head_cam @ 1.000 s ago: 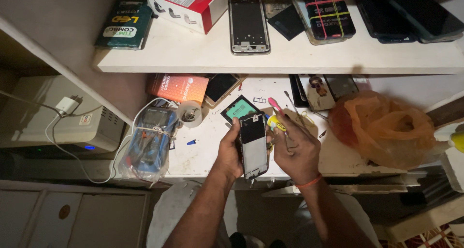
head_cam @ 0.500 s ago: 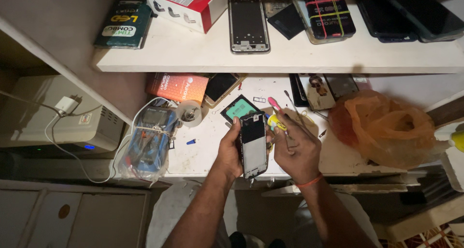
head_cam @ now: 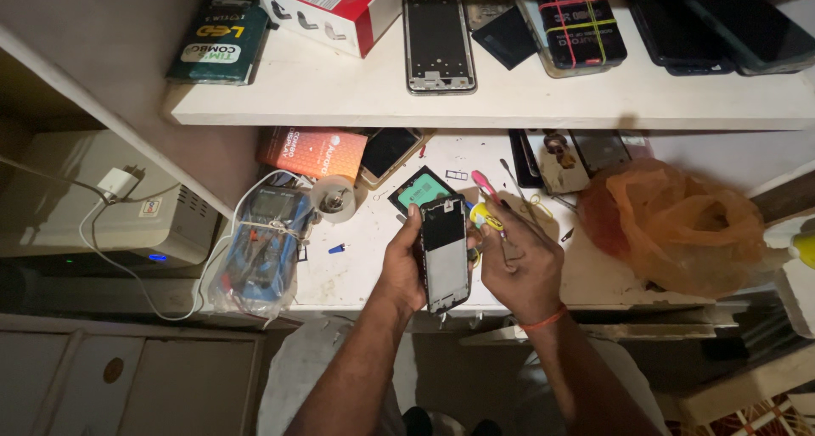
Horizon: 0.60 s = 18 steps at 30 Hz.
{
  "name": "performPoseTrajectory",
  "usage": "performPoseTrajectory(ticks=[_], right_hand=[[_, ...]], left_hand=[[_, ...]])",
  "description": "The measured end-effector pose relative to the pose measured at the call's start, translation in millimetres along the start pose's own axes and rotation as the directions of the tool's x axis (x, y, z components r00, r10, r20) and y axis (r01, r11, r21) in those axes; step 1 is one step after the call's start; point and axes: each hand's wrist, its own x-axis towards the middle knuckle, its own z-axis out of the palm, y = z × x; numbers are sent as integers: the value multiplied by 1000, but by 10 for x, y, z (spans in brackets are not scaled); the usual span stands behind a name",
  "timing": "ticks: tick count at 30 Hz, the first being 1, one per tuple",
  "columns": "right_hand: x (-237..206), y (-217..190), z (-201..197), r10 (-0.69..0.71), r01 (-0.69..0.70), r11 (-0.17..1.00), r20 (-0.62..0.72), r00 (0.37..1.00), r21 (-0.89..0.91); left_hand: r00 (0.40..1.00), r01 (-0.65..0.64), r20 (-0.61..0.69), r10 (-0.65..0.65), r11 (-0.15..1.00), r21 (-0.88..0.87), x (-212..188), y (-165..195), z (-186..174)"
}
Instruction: The person holds a disassembled smartphone frame and applies adhesive from a small tube along the inner edge of the frame. The person rotates the frame to reach different sides while maintaining a steady bead of adhesive.
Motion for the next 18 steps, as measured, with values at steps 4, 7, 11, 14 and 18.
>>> performPoseTrajectory(ticks=[4, 7, 11, 14, 18], right_hand=[[-13, 24, 2, 7, -7, 1000, 16, 1000, -8], [-14, 35, 8, 17, -17, 1000, 22, 1000, 1], [-20, 36, 16, 5, -5, 1000, -2, 1000, 15], [-20, 35, 19, 2, -2, 1000, -3, 1000, -4], [-17, 31, 19, 0, 0, 999, 0, 1000, -33]], left_hand=[[999, 11, -43, -10, 1000, 13, 10, -13, -13], [999, 13, -40, -13, 1000, 15, 15, -19, -28], [997, 14, -76, -16, 1000, -25, 19, -16, -16], [995, -9, -102, 11, 1000, 17, 4, -4, 1], [997, -6, -76, 7, 1000, 8, 3, 2, 2]])
